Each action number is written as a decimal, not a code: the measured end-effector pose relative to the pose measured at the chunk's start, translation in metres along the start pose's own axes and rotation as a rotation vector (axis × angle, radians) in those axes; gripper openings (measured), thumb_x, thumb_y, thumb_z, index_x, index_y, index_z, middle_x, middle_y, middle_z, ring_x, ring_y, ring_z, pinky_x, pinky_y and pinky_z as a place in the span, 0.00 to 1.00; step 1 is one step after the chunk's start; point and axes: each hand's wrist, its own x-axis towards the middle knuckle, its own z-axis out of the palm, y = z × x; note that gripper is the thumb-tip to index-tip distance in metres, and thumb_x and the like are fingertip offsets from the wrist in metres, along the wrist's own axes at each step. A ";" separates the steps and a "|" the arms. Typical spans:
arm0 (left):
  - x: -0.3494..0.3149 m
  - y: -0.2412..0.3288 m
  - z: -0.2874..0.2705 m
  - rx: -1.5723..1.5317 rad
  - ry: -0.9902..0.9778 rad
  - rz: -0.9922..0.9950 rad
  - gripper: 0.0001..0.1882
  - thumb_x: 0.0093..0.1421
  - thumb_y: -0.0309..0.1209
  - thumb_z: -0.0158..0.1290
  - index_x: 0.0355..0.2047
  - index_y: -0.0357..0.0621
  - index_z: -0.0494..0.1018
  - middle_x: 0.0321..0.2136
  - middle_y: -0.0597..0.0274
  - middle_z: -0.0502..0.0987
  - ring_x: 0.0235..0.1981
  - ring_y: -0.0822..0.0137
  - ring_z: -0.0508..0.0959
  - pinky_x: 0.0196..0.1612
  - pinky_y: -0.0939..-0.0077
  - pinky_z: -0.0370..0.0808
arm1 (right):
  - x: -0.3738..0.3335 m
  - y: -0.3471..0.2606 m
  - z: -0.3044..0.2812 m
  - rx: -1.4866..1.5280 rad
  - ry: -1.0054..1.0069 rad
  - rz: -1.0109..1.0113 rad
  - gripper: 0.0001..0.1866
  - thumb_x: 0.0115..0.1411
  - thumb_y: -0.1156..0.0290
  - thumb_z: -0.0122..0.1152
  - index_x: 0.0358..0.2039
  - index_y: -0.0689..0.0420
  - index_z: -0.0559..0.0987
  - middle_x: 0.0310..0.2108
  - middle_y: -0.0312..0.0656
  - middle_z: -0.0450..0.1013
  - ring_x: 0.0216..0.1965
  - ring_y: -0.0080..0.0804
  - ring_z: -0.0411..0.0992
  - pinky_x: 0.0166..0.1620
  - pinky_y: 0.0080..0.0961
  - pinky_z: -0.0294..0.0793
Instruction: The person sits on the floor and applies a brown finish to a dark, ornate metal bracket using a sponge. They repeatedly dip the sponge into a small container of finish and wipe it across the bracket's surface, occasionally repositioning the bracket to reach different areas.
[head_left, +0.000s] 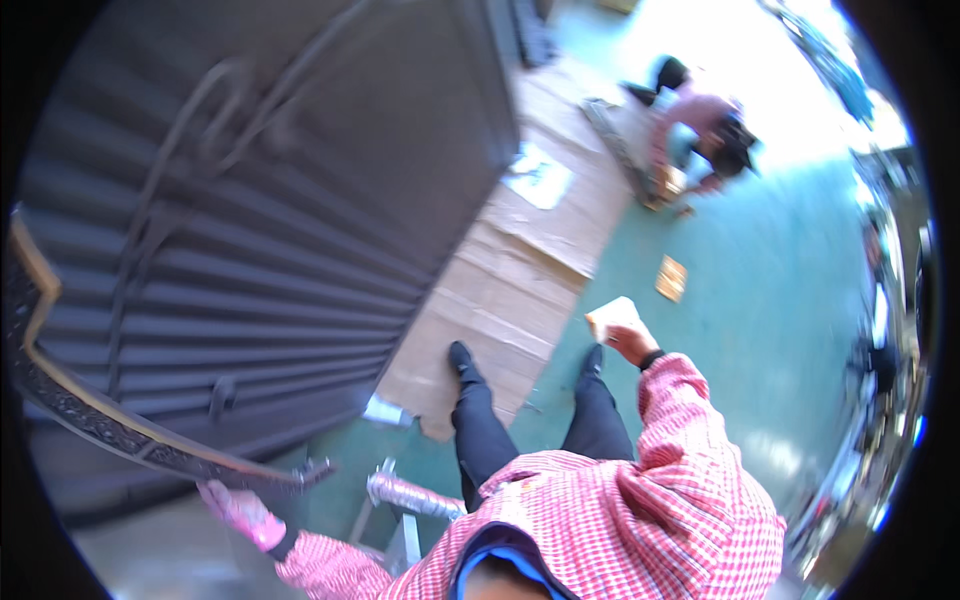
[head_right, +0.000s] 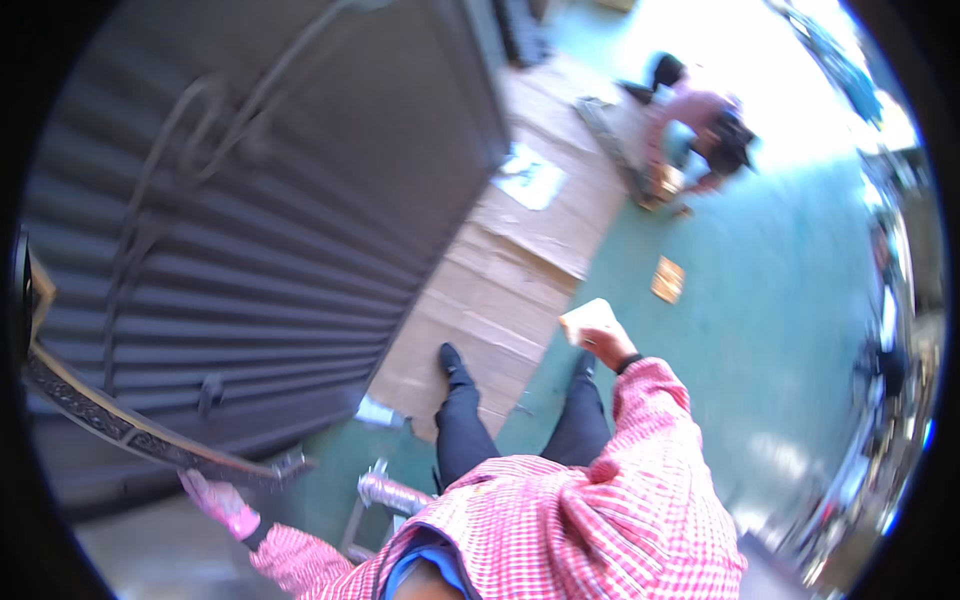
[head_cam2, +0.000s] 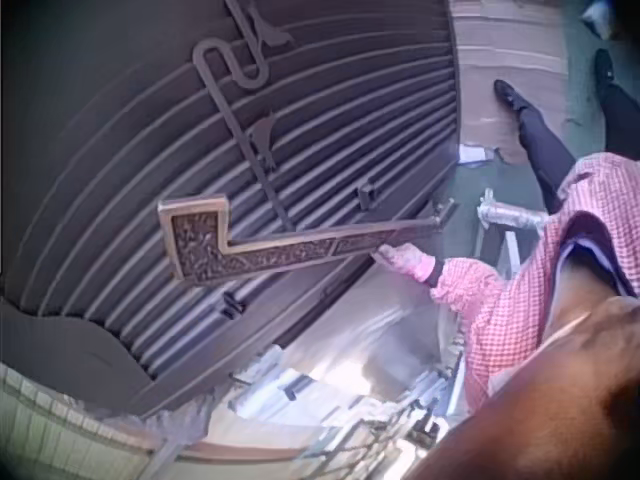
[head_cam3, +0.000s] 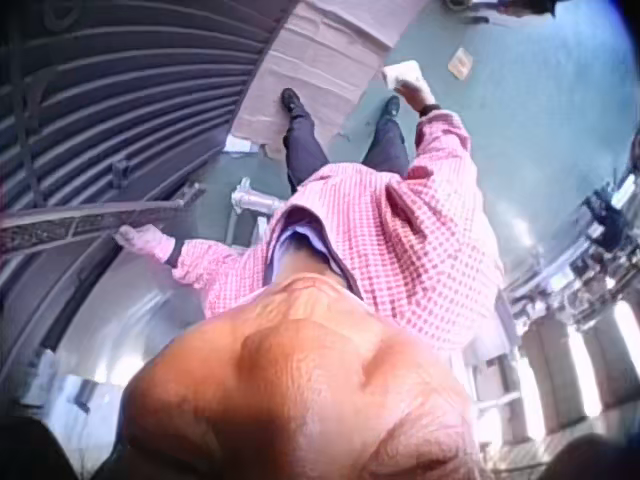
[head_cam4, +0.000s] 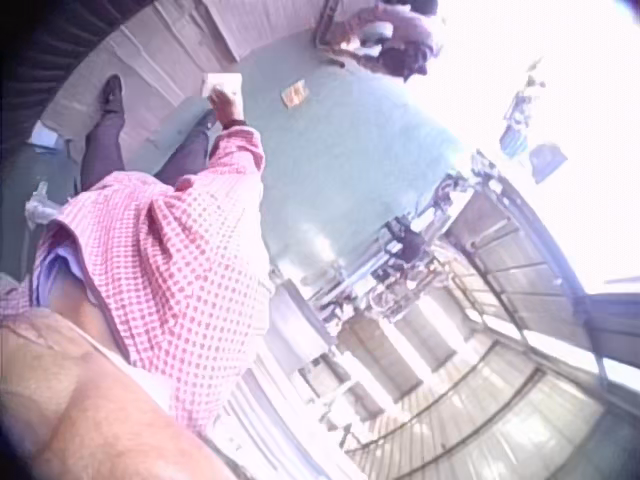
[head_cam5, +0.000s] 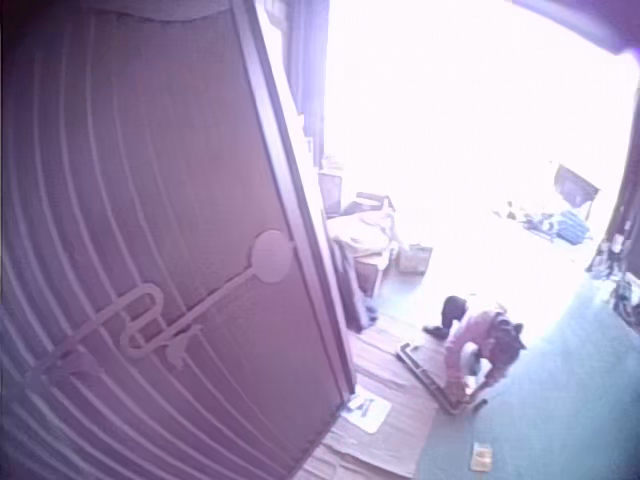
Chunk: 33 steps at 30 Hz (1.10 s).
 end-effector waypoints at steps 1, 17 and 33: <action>-0.009 0.021 0.026 0.064 -0.141 0.066 0.19 0.66 0.32 0.48 0.53 0.31 0.69 0.46 0.57 0.73 0.45 0.64 0.72 0.54 0.69 0.67 | -0.008 0.004 -0.013 0.081 0.018 -0.020 0.12 0.57 0.74 0.62 0.42 0.58 0.77 0.39 0.40 0.78 0.42 0.33 0.76 0.49 0.35 0.74; -0.405 0.240 0.411 0.023 -1.666 -0.218 0.11 0.63 0.26 0.52 0.43 0.34 0.76 0.33 0.68 0.78 0.35 0.78 0.75 0.41 0.82 0.71 | -0.256 0.094 -0.315 0.629 0.499 -0.272 0.24 0.56 0.78 0.59 0.54 0.51 0.70 0.49 0.37 0.73 0.51 0.33 0.71 0.50 0.37 0.73; -0.898 0.265 0.626 -0.106 -2.169 -0.270 0.13 0.62 0.28 0.57 0.45 0.34 0.76 0.35 0.66 0.79 0.36 0.75 0.75 0.43 0.80 0.72 | -0.326 0.147 -0.361 1.120 0.898 -0.596 0.26 0.52 0.78 0.63 0.53 0.53 0.71 0.50 0.38 0.71 0.52 0.36 0.69 0.54 0.42 0.69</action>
